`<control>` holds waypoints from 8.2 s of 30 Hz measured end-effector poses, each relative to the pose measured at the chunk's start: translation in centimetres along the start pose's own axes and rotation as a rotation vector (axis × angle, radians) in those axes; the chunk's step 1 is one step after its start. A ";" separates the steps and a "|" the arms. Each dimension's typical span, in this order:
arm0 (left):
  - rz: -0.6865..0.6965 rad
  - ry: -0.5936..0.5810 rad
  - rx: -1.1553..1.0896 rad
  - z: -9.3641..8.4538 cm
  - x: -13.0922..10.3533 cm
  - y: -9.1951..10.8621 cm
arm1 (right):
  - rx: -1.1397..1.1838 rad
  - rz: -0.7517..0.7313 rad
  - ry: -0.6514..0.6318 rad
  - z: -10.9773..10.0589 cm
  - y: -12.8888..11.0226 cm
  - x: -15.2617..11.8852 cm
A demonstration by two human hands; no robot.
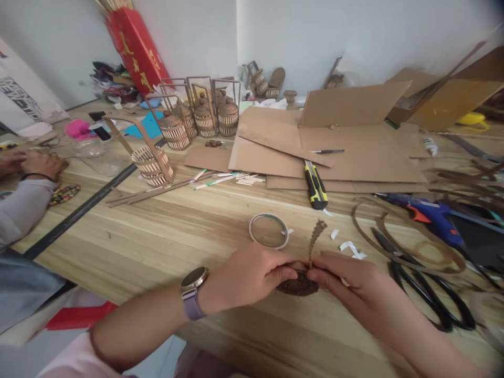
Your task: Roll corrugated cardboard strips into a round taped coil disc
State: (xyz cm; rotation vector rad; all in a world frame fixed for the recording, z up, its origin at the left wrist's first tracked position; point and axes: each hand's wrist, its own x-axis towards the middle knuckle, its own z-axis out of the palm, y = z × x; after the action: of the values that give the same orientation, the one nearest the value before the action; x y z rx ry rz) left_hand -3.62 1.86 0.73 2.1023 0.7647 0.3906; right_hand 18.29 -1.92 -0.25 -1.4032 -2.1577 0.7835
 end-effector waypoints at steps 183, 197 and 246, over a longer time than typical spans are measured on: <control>0.103 -0.268 -0.065 -4.4 -0.7 -2.1 | -0.387 -0.449 0.464 0.7 0.9 2.5; -0.016 0.060 0.136 -1.7 -0.5 -1.1 | -0.402 -0.290 0.640 1.4 0.8 1.0; 0.016 0.185 -0.096 0.2 -0.7 -0.6 | 1.067 0.188 0.282 2.6 -0.9 0.8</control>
State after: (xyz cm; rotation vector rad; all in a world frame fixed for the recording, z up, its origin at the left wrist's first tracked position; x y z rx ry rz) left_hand -4.29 1.54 0.12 2.0029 0.8196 0.6245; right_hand 15.74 -2.00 -1.55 -1.0168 -1.0605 1.4059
